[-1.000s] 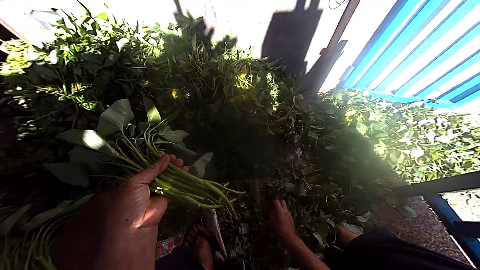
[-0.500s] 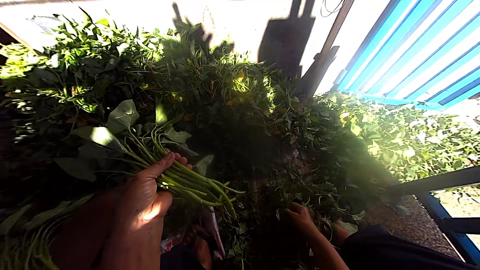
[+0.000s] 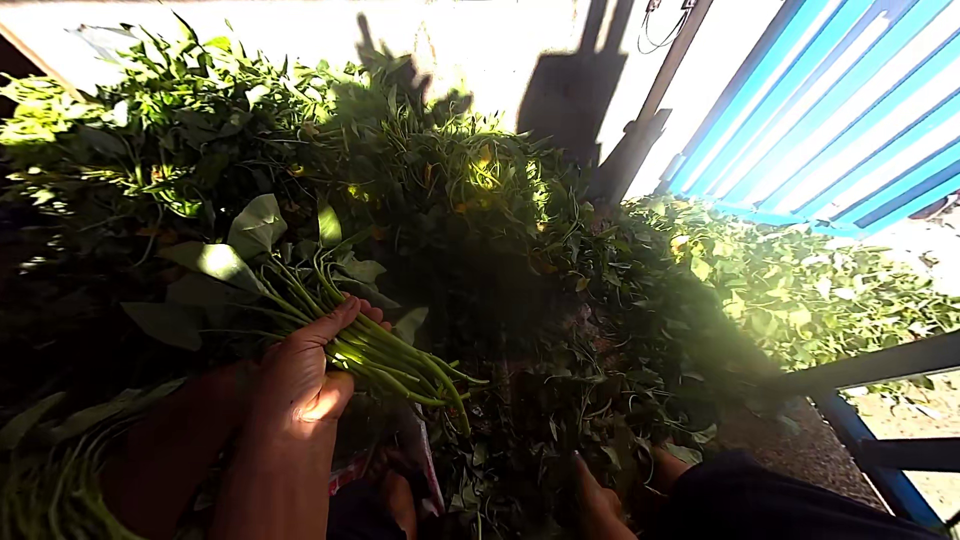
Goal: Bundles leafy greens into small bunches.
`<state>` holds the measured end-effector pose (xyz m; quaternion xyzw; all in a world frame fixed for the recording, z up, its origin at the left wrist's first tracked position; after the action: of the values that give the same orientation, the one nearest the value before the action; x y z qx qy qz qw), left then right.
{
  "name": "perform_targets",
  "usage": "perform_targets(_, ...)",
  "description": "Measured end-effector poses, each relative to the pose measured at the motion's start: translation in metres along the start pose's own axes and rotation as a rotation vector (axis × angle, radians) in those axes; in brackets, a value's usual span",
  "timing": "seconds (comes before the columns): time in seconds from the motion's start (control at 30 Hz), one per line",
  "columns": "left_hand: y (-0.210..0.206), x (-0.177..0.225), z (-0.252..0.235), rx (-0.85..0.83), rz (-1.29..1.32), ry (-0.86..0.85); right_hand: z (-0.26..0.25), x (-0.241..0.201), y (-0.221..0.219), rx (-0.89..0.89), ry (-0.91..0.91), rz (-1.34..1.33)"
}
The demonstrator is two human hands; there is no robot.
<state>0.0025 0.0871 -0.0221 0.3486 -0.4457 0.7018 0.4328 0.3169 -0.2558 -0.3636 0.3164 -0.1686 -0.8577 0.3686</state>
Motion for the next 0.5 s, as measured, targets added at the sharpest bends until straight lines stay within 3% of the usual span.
perform_targets(0.1,-0.005,-0.003,0.000,0.008,0.017,0.028,0.034,0.011,-0.050,-0.128,0.391,0.655)
perform_targets(0.17,-0.007,-0.007,0.001,-0.009,0.028,0.046,0.044,0.008,-0.082,-0.208,0.553,0.788)
perform_targets(0.27,-0.006,-0.011,0.002,-0.029,0.023,0.043,0.034,-0.007,-0.104,-0.322,0.628,0.766)
perform_targets(0.37,-0.002,-0.009,0.003,-0.019,0.020,0.037,0.041,-0.046,-0.086,-0.352,0.697,0.654)
perform_targets(0.5,0.001,-0.008,0.002,-0.002,0.032,0.051,0.082,-0.118,-0.010,-0.136,0.866,0.636)
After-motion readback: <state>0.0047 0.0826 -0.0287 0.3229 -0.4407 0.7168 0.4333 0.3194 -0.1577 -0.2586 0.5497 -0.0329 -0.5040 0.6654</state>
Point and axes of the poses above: each hand's wrist, its own z-axis away from the middle knuckle, its own y-axis out of the back of the hand, x = y × z, the point moved 10 cm from there along -z, towards the middle knuckle, and after that the axes turned 5 degrees about -z, right-handed, at the moved point
